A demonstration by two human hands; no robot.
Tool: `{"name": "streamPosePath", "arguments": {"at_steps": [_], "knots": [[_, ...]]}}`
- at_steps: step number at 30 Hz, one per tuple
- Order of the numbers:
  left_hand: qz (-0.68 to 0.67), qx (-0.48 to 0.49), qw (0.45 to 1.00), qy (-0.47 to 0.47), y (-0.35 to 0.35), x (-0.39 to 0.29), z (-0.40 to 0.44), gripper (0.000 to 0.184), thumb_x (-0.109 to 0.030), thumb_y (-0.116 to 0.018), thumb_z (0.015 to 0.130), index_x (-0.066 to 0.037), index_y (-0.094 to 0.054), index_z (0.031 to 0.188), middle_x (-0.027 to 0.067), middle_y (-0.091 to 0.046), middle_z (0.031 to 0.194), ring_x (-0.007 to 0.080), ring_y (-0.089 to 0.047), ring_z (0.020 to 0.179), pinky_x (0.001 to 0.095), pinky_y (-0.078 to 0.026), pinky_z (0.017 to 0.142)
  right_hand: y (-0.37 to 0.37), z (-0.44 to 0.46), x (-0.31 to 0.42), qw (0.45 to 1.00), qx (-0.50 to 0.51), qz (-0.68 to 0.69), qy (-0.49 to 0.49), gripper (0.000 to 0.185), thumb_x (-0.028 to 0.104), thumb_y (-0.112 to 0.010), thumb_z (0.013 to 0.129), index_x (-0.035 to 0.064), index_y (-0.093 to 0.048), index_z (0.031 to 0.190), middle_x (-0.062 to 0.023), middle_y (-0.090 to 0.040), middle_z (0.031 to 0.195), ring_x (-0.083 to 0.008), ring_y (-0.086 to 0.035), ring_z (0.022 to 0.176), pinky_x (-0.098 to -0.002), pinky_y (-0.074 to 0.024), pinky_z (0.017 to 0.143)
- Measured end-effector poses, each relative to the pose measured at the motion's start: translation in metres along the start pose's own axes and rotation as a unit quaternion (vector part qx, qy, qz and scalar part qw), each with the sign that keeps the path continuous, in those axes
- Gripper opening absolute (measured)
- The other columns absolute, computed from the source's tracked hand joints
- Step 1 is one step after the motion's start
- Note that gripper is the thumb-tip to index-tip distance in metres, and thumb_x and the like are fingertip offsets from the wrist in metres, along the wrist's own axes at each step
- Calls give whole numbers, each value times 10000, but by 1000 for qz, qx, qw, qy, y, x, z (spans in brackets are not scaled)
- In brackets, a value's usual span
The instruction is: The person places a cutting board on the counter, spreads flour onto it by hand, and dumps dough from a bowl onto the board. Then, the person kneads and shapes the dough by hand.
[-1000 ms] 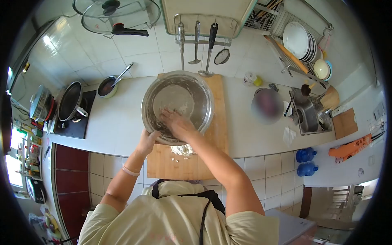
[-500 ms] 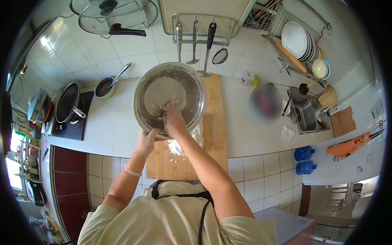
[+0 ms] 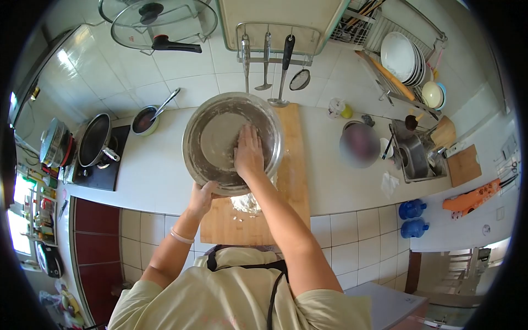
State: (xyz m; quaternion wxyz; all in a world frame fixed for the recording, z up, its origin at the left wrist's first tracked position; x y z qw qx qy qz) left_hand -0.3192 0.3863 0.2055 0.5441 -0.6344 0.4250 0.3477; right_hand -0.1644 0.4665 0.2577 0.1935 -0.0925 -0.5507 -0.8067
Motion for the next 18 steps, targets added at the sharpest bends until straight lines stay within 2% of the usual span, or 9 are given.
{"name": "streamPosePath", "arguments": {"at_steps": [2,4,5,8,9,10,12,16,18], "knots": [[-22,27,990,137,0,17,-8,367,17,-537,852,37,-503,1217,154,-636,1074,283,-681,926,403,-639,723,25,6,25,996,-35,-11,86,594,167,-583,888,-30,-412,1421,-217,-336,1520,-372,-375,1377,-468,-319,1135],[-6,40,989,145,6,25,-8,376,10,-537,854,37,-500,1228,155,-638,1080,286,-685,915,405,-640,705,43,-3,78,950,21,-7,313,457,136,-568,864,-23,-564,1293,-186,-502,1393,-302,-445,1324,-430,-368,1099],[11,57,986,154,5,28,-9,386,4,-537,857,36,-497,1239,157,-640,1085,288,-689,904,406,-641,688,61,-6,94,913,-58,-11,403,233,134,-555,841,20,-680,1000,-93,-649,1136,-240,-543,1186,-381,-457,982],[112,78,979,151,3,18,-15,337,-9,-543,867,99,-530,1186,200,-665,1065,322,-703,894,423,-638,704,48,10,95,865,123,-97,477,121,139,-547,844,60,-629,802,-46,-666,960,-240,-602,1044,-372,-508,848],[113,80,979,153,2,13,-16,337,-9,-543,867,99,-530,1186,200,-665,1065,322,-703,894,423,-638,704,55,18,91,861,79,-58,500,124,136,-566,817,62,-590,721,-69,-648,805,-266,-643,853,-393,-533,747],[128,80,976,155,2,8,-15,339,-15,-548,866,99,-532,1185,196,-666,1059,315,-705,889,419,-639,697,57,24,81,861,78,-60,499,124,136,-566,817,62,-590,721,-69,-648,805,-266,-643,853,-393,-533,747],[142,80,974,155,6,2,-13,341,-21,-553,864,98,-535,1184,192,-667,1052,307,-707,883,415,-640,690,58,63,22,956,132,-28,262,152,142,-567,837,47,-598,723,-125,-636,774,-314,-647,780,-423,-536,702],[115,70,982,136,21,-2,-6,354,-20,-551,863,71,-530,1204,169,-657,1070,291,-696,910,399,-640,670,33,38,-26,960,181,-128,170,123,150,-559,871,50,-626,845,-152,-630,829,-355,-633,743,-456,-531,692],[113,73,981,138,23,-1,-2,368,-11,-538,860,57,-514,1222,163,-646,1082,291,-687,924,398,-640,670,88,36,-13,991,-21,58,117,127,170,-606,870,72,-629,947,-113,-656,939,-343,-647,802,-463,-533,706]]}}
Point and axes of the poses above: each hand's wrist, its own z-axis towards the middle knuckle, its own y-axis out of the back of the hand, x = y × z, the point moved 10 cm from there along z, towards the middle knuckle
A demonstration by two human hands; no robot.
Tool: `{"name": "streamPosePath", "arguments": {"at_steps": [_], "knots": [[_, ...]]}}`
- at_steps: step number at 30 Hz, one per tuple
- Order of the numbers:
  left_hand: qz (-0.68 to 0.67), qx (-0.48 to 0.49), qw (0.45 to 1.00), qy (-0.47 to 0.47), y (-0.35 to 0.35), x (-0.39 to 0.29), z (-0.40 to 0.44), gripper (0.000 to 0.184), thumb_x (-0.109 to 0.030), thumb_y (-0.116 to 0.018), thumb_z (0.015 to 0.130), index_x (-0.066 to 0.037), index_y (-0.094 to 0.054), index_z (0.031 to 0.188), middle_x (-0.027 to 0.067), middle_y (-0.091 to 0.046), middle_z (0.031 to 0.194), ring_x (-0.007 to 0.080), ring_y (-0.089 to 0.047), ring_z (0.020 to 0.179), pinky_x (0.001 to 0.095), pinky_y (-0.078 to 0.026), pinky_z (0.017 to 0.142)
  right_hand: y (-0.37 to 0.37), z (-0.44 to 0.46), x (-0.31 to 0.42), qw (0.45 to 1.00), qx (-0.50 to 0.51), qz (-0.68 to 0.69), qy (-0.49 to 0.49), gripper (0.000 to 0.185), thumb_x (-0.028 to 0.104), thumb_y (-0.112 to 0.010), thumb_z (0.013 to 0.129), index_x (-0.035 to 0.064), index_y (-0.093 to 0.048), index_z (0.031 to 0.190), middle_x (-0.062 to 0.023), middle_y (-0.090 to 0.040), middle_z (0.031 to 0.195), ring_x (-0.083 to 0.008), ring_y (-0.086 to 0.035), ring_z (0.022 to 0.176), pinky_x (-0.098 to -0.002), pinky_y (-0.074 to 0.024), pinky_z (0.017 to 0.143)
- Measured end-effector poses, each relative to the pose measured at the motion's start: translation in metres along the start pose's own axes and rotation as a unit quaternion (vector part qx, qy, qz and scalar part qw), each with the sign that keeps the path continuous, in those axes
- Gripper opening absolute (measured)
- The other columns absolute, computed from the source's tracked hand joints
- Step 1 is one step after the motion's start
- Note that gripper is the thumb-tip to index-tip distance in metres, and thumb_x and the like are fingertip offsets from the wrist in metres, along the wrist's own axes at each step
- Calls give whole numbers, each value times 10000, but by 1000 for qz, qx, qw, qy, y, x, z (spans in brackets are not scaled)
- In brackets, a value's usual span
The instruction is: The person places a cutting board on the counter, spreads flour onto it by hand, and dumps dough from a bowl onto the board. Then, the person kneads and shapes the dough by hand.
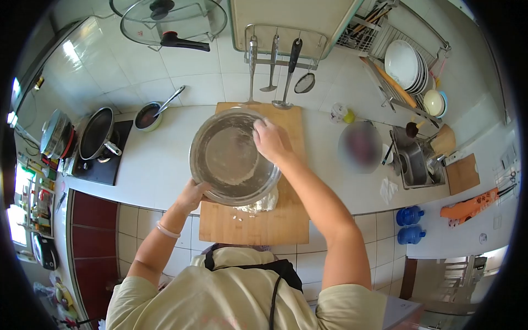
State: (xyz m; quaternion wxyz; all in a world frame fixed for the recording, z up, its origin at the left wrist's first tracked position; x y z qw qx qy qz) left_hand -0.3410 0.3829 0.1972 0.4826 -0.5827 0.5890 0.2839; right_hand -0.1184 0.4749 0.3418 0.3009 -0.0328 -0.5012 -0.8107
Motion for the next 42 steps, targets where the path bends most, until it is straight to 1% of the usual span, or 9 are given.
{"name": "streamPosePath", "arguments": {"at_steps": [6,15,18,25,30,33,34,38,42], "knots": [[34,59,997,20,-45,-11,-16,359,-40,-558,870,61,-547,1214,152,-674,1071,280,-692,936,425,-625,744,-3,2,71,986,-120,26,115,579,255,-652,879,77,-461,1396,-122,-432,1477,-339,-310,1428,-503,-215,1180],[39,71,997,12,-50,-14,-17,331,-17,-571,850,25,-571,1178,121,-667,1043,232,-688,879,374,-617,709,-24,-15,138,923,-34,33,381,281,331,-578,913,127,-631,1099,-95,-611,1139,-279,-524,1207,-473,-350,1092],[62,28,998,-12,-42,-21,-22,307,-17,-579,846,41,-582,1148,116,-674,1007,212,-682,866,356,-611,693,-3,23,80,964,-111,-104,219,236,383,-597,920,149,-569,901,-28,-601,904,-220,-570,936,-399,-433,872],[38,-38,988,-142,12,-44,-9,330,46,-531,834,50,-548,1164,65,-649,1045,144,-610,930,296,-517,793,7,14,-45,997,-36,-40,-50,330,364,-572,962,39,-555,903,-179,-646,693,-390,-642,639,-537,-477,561],[38,-63,971,-227,21,-60,7,319,26,-545,840,39,-552,1159,51,-646,1028,128,-598,929,293,-509,795,-49,-54,-74,936,-133,142,-292,336,311,-546,981,0,-586,861,-265,-633,737,-426,-639,701,-510,-476,608],[3,-93,955,-281,14,-60,7,285,17,-542,886,18,-557,1171,86,-652,1040,201,-666,910,353,-605,724,-87,-78,-47,811,-192,436,-339,353,336,-564,978,-4,-648,933,-90,-676,771,-237,-614,659,-396,-476,601],[-25,-110,961,-254,15,-52,10,316,11,-542,897,11,-527,1213,95,-631,1099,213,-653,961,369,-596,776,-111,-98,-24,692,-29,514,-507,411,398,-582,962,52,-607,1184,-99,-671,1137,-236,-642,872,-356,-520,694],[-203,-96,942,-251,-14,-36,7,397,-3,-524,921,-5,-445,1310,112,-564,1248,241,-599,1111,407,-549,917,-158,-122,29,578,41,631,-516,540,394,-667,903,64,-518,1304,-140,-636,1202,-224,-616,1025,-394,-515,739],[-101,-102,975,-169,-2,-28,5,525,-194,-654,930,-15,-416,1363,116,-550,1255,251,-573,1135,406,-517,950,-113,-111,-14,698,19,562,-445,640,335,-741,848,9,-494,1340,-127,-612,1224,-233,-571,1115,-403,-438,1003]]}}
Point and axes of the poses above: each hand's wrist, its own z-axis towards the middle knuckle, its own y-axis out of the back of the hand, x = y × z, the point moved 10 cm from there along z, towards the middle knuckle
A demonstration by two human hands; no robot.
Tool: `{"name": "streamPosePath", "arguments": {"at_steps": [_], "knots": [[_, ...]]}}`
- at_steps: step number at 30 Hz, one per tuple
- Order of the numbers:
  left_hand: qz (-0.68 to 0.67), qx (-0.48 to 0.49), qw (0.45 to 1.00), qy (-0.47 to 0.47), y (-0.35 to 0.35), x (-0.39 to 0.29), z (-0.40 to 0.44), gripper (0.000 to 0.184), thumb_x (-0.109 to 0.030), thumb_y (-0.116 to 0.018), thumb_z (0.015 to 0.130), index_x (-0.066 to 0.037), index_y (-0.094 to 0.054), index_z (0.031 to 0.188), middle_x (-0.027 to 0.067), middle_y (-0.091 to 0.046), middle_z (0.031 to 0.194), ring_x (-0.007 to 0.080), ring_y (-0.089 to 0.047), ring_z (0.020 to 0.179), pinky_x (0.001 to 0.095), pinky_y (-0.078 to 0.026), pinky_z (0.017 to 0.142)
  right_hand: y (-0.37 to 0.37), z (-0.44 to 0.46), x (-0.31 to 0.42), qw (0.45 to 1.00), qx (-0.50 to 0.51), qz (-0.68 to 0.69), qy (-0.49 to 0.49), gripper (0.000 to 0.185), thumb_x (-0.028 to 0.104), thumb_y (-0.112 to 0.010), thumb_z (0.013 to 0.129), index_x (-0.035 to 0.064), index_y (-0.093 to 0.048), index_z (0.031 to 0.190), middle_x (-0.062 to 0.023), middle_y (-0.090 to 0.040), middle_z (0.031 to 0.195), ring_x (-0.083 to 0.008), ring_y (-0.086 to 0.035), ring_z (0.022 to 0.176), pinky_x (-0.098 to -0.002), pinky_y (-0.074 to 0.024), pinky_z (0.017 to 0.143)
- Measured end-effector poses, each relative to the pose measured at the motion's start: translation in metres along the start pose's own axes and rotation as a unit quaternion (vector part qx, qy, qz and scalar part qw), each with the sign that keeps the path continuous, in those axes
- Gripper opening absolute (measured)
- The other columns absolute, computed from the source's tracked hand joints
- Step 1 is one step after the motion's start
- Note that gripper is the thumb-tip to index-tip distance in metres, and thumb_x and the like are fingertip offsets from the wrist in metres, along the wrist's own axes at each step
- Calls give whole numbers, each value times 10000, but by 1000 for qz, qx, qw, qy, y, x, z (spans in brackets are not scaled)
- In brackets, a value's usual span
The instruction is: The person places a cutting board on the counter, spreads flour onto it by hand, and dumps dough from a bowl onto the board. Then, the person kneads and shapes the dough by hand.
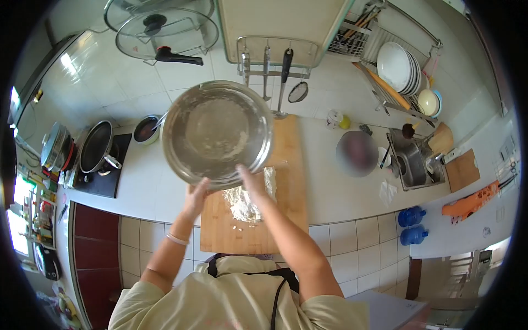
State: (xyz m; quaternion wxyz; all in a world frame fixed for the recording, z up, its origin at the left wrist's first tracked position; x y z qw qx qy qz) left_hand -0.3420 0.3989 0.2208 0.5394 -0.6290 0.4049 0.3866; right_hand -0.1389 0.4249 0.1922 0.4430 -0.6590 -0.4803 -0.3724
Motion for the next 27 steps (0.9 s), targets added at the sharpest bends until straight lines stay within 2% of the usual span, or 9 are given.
{"name": "streamPosePath", "arguments": {"at_steps": [2,10,12,14,16,22,25,26,27], "knots": [[-21,136,988,70,28,-6,38,569,-319,-649,929,-13,-441,1361,126,-619,1144,213,-636,995,375,-548,851,24,1,35,989,-18,46,137,272,190,-731,848,30,-641,1049,-47,-662,909,-145,-611,782,-294,-517,687],[146,155,970,117,27,-11,19,456,-69,-577,862,17,-485,1300,125,-625,1129,224,-646,964,391,-573,791,82,30,59,942,-62,-319,89,259,229,-728,855,10,-642,964,-53,-658,819,-118,-580,717,-310,-472,618],[116,157,971,138,26,-9,12,468,-45,-588,833,55,-492,1280,143,-629,1143,249,-652,973,384,-566,810,72,6,109,874,-151,-387,253,208,217,-696,873,29,-639,941,-89,-656,829,-165,-607,719,-351,-469,619],[135,124,973,142,24,-3,1,455,-35,-573,835,60,-494,1274,148,-629,1142,249,-651,984,387,-564,820,26,-37,146,772,-157,-400,469,135,164,-653,889,35,-630,923,-127,-657,874,-251,-636,774,-393,-489,666],[106,125,976,142,24,15,0,435,-21,-574,838,61,-507,1261,147,-638,1123,250,-650,983,390,-563,821,-8,-36,138,781,-84,-358,505,239,107,-603,907,-4,-630,1117,-183,-651,1042,-318,-635,958,-402,-516,827],[176,109,975,78,-16,28,-28,351,-10,-546,875,60,-544,1219,106,-649,1094,204,-635,957,336,-539,820,-75,4,108,955,-65,-117,263,628,290,-525,991,-114,-326,1430,-313,-415,1441,-399,-428,1340,-413,-335,1123],[113,106,984,89,-23,32,-28,386,-41,-586,892,58,-516,1259,114,-622,1176,203,-615,1030,328,-519,863,-120,-35,95,958,30,-172,226,534,204,-480,1000,-93,-341,1422,-353,-499,1314,-443,-509,1231,-434,-391,1054],[86,99,983,133,-24,33,-29,425,-56,-606,894,58,-495,1288,121,-613,1202,212,-601,1073,335,-506,896,-132,-54,91,919,46,-178,349,524,172,-499,990,-102,-350,1411,-371,-491,1305,-451,-508,1229,-439,-394,1045],[228,184,956,14,-4,76,5,602,-90,-626,907,35,-347,1425,156,-515,1350,256,-555,1175,364,-472,975,-143,-68,75,906,111,-214,349,535,140,-508,981,-108,-333,1422,-354,-472,1348,-461,-478,1262,-445,-371,1078]]}}
Point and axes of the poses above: each hand's wrist, its own z-axis towards the middle knuckle, its own y-axis out of the back of the hand, x = y × z, the point moved 10 cm from there along z, towards the middle knuckle
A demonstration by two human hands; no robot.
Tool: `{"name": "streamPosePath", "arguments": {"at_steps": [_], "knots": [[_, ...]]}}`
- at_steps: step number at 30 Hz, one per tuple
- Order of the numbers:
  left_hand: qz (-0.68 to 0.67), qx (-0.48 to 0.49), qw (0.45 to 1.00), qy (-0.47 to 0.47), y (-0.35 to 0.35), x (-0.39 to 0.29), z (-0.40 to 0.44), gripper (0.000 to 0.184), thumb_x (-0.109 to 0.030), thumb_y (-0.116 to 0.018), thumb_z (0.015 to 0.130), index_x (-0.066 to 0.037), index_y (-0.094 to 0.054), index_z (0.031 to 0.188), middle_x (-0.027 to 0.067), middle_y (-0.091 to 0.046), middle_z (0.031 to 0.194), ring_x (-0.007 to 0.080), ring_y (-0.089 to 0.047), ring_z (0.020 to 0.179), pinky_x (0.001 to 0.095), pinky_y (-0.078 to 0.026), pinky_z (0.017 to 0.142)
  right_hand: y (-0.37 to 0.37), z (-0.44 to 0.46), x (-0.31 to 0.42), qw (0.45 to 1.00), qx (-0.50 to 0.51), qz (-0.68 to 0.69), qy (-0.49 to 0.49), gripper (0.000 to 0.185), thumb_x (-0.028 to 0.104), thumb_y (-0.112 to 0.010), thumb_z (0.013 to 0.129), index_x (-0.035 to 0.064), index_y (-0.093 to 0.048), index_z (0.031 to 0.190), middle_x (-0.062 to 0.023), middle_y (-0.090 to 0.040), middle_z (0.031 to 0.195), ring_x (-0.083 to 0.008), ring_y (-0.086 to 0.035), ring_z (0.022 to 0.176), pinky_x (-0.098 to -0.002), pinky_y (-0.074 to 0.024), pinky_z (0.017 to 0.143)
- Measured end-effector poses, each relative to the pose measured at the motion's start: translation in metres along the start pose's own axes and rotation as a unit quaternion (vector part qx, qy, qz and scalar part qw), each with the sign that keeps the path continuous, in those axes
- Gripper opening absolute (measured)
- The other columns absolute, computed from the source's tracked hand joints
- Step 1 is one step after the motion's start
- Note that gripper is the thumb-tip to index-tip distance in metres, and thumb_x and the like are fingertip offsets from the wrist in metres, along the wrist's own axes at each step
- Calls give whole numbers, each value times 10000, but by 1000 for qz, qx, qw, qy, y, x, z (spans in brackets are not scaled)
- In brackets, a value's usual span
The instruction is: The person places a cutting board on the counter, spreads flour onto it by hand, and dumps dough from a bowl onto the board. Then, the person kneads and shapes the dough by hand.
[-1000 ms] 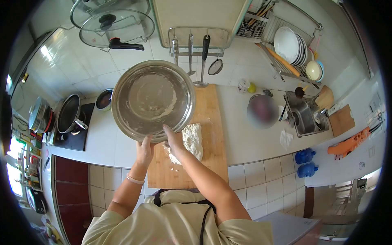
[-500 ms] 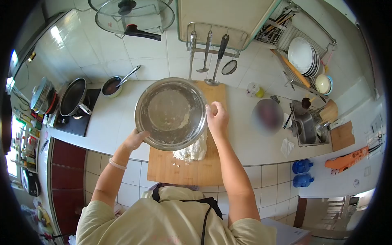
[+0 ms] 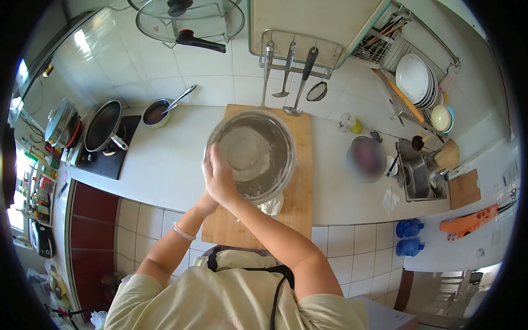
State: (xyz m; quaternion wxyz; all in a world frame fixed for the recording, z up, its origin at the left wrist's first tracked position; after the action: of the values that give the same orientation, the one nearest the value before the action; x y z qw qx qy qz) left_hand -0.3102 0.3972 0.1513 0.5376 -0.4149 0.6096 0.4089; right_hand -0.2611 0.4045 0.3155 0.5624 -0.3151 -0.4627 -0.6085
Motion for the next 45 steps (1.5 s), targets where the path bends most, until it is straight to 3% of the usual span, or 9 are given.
{"name": "streamPosePath", "arguments": {"at_steps": [1,2,5,7,10,17,23,34,45], "knots": [[-1,-2,1000,0,-11,-13,2,602,-90,-626,907,35,-347,1425,156,-515,1350,256,-555,1175,364,-472,975,-10,-11,5,997,50,-49,33,535,124,-497,982,-115,-321,1426,-345,-443,1390,-463,-434,1311,-440,-346,1111],[101,-195,969,-110,1,-68,-4,693,-109,-640,904,19,-258,1467,166,-451,1408,281,-535,1208,367,-447,1006,-11,-15,7,995,69,-59,33,545,133,-490,987,-113,-305,1437,-341,-376,1441,-444,-374,1360,-450,-312,1133],[43,-49,984,-164,1,-99,-24,897,-170,-668,898,-22,-52,1533,161,-256,1535,311,-514,1253,382,-498,959,-8,-12,21,983,70,-142,97,579,171,-484,999,-72,-264,1476,-297,-242,1535,-396,-247,1443,-479,-226,1172],[-246,-54,967,34,-13,-82,-32,723,-131,-630,888,13,-236,1477,164,-430,1423,285,-587,1153,387,-570,829,-2,-1,27,962,52,-213,163,605,201,-485,1004,-33,-240,1505,-258,-174,1580,-366,-182,1477,-499,-175,1189],[-246,0,962,119,-23,-36,-42,480,-32,-550,855,26,-445,1320,139,-627,1140,257,-658,988,401,-599,783,15,20,-8,930,41,-317,184,636,346,-413,1023,98,-168,1555,-83,-88,1634,-257,-55,1509,-514,-21,1207],[-247,-41,964,86,-7,-25,-42,404,-62,-562,859,41,-501,1245,85,-633,1037,187,-633,856,327,-547,754,111,33,-30,868,-64,-476,123,692,160,-570,935,28,-235,1527,-129,-189,1611,-300,-162,1494,-448,-161,1210],[-180,-46,982,37,13,-56,-40,358,-25,-558,842,47,-541,1193,66,-628,1000,160,-579,902,308,-501,809,103,24,-26,760,99,-594,244,526,61,-530,869,-10,-482,1388,-101,-380,1529,-256,-329,1431,-411,-303,1168],[-188,-82,978,30,17,-70,-35,352,-15,-564,790,84,-589,1127,112,-667,997,210,-640,871,341,-534,806,124,17,5,748,65,-571,331,445,25,-547,828,-98,-563,1255,-121,-485,1430,-252,-448,1328,-386,-404,1094],[-168,-104,980,32,25,-71,-31,400,8,-544,794,56,-542,1192,98,-644,1040,188,-623,921,326,-535,799,133,14,-13,724,58,-630,274,488,50,-576,831,-103,-524,1291,-191,-501,1389,-316,-487,1259,-391,-422,1067]]}}
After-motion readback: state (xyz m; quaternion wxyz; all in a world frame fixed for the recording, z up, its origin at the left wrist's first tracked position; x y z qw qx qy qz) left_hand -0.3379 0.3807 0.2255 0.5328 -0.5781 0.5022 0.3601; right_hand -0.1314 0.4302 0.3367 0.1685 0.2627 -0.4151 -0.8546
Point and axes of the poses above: each hand's wrist, its own z-axis towards the middle knuckle, its own y-axis out of the back of the hand, x = y × z, the point moved 10 cm from there along z, towards the middle knuckle
